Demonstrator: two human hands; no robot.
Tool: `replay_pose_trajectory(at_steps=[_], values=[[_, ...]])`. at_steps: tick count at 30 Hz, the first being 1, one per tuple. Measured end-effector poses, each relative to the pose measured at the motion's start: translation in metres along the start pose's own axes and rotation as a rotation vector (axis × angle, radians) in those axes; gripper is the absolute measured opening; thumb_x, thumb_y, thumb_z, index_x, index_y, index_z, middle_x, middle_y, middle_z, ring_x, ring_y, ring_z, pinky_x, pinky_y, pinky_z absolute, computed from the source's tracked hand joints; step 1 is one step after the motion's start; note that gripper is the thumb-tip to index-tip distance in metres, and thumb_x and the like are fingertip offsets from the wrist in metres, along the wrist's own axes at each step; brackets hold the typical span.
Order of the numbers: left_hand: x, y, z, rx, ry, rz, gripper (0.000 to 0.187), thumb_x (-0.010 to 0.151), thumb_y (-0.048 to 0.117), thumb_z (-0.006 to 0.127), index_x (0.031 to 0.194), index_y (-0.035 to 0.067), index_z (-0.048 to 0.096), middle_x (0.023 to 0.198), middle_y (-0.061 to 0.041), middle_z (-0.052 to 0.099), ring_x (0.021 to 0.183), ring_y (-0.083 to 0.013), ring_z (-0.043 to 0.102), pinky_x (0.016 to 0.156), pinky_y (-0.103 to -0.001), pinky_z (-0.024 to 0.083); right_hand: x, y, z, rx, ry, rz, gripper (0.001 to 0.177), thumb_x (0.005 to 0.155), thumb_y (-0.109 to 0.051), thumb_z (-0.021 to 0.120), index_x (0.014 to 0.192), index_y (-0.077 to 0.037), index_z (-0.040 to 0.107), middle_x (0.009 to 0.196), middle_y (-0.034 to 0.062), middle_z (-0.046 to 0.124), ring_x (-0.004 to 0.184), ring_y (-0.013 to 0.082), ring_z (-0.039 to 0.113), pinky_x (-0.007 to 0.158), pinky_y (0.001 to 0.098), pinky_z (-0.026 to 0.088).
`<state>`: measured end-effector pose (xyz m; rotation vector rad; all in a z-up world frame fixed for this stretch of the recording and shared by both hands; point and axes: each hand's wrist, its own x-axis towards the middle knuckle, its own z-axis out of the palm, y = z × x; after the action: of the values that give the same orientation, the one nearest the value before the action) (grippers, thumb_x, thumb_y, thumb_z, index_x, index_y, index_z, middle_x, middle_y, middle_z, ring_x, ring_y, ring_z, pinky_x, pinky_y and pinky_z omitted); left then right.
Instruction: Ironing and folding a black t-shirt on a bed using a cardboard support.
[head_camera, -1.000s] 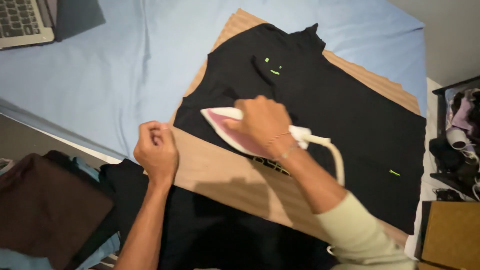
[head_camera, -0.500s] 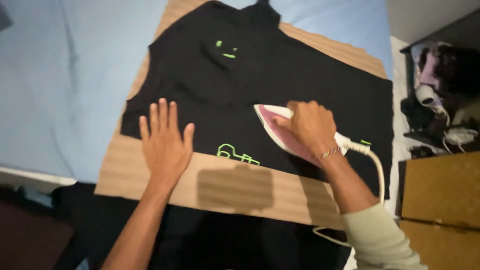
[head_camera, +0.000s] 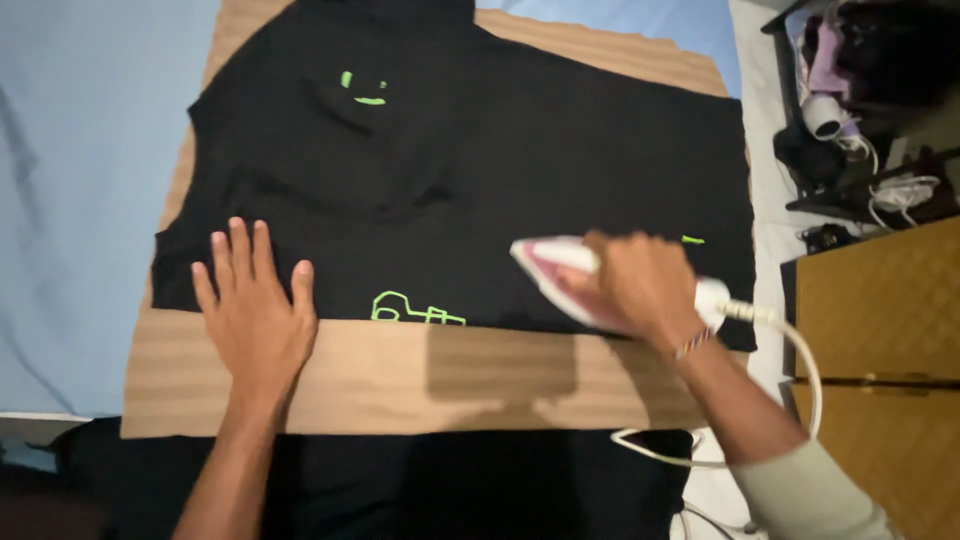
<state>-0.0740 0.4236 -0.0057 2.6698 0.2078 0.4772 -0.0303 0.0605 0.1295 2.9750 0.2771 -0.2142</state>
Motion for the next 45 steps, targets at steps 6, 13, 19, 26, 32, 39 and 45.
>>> replay_pose_trajectory(at_steps=[6, 13, 19, 26, 32, 39, 45], values=[[0.002, 0.002, -0.001, -0.013, -0.027, -0.017, 0.066, 0.105, 0.037, 0.053, 0.155, -0.005, 0.046, 0.165, -0.025, 0.036, 0.156, -0.0408, 0.025, 0.124, -0.059, 0.012, 0.041, 0.059, 0.0, 0.118, 0.03, 0.123, 0.05, 0.077, -0.065, 0.074, 0.1, -0.021, 0.081, 0.079, 0.0163, 0.075, 0.076, 0.0376, 0.074, 0.068, 0.0496, 0.059], [0.02, 0.078, -0.006, -0.066, 0.069, 0.161, 0.046, 0.097, 0.019, 0.063, 0.141, 0.002, 0.06, 0.153, -0.018, 0.051, 0.153, -0.0344, 0.037, 0.128, -0.058, 0.024, -0.01, 0.017, -0.009, 0.055, 0.025, -0.093, 0.051, 0.076, -0.071, 0.069, 0.1, -0.027, 0.081, 0.075, 0.0152, 0.075, 0.07, 0.0355, 0.074, 0.067, 0.0484, 0.059], [0.049, 0.125, 0.038, -0.234, -0.238, 0.58, 0.044, 0.098, 0.027, 0.059, 0.135, 0.004, 0.061, 0.142, -0.017, 0.059, 0.14, -0.0346, 0.047, 0.117, -0.05, 0.033, -0.007, 0.046, 0.005, 0.08, -0.04, 0.006, 0.051, 0.08, -0.067, 0.067, 0.106, -0.025, 0.078, 0.076, 0.0157, 0.074, 0.068, 0.0361, 0.074, 0.063, 0.0503, 0.058], [0.083, 0.087, 0.052, -0.242, -0.27, 0.494, 0.045, 0.107, 0.029, 0.045, 0.142, 0.004, 0.057, 0.153, -0.014, 0.053, 0.146, -0.0329, 0.041, 0.12, -0.05, 0.028, 0.006, 0.088, 0.013, 0.105, -0.015, 0.07, 0.054, 0.074, -0.068, 0.072, 0.104, -0.023, 0.08, 0.078, 0.015, 0.075, 0.072, 0.0349, 0.075, 0.066, 0.0474, 0.059], [0.097, 0.076, 0.046, -0.203, -0.374, 0.405, 0.043, 0.107, 0.03, 0.043, 0.143, 0.011, 0.058, 0.151, -0.008, 0.053, 0.144, -0.0244, 0.042, 0.12, -0.052, 0.023, 0.011, -0.007, -0.004, 0.074, 0.007, -0.196, 0.048, 0.077, -0.063, 0.072, 0.104, -0.023, 0.08, 0.071, 0.0148, 0.074, 0.066, 0.0335, 0.074, 0.059, 0.0462, 0.057], [0.092, 0.071, 0.043, -0.327, -0.349, 0.406, 0.042, 0.108, 0.027, 0.043, 0.142, 0.009, 0.059, 0.148, -0.009, 0.057, 0.145, -0.0248, 0.044, 0.121, -0.05, 0.026, 0.085, -0.02, -0.003, 0.138, 0.196, -0.133, 0.042, 0.077, -0.057, 0.076, 0.091, -0.018, 0.081, 0.075, 0.0141, 0.074, 0.073, 0.0342, 0.074, 0.063, 0.0471, 0.057], [0.088, 0.095, 0.047, -0.203, -0.277, 0.32, 0.039, 0.105, 0.024, 0.049, 0.138, 0.009, 0.062, 0.144, -0.009, 0.061, 0.141, -0.0247, 0.048, 0.12, -0.057, 0.023, 0.049, 0.003, -0.018, 0.182, 0.05, -0.154, 0.04, 0.073, -0.055, 0.076, 0.095, -0.021, 0.082, 0.08, 0.0153, 0.076, 0.074, 0.0352, 0.074, 0.066, 0.0487, 0.058]])
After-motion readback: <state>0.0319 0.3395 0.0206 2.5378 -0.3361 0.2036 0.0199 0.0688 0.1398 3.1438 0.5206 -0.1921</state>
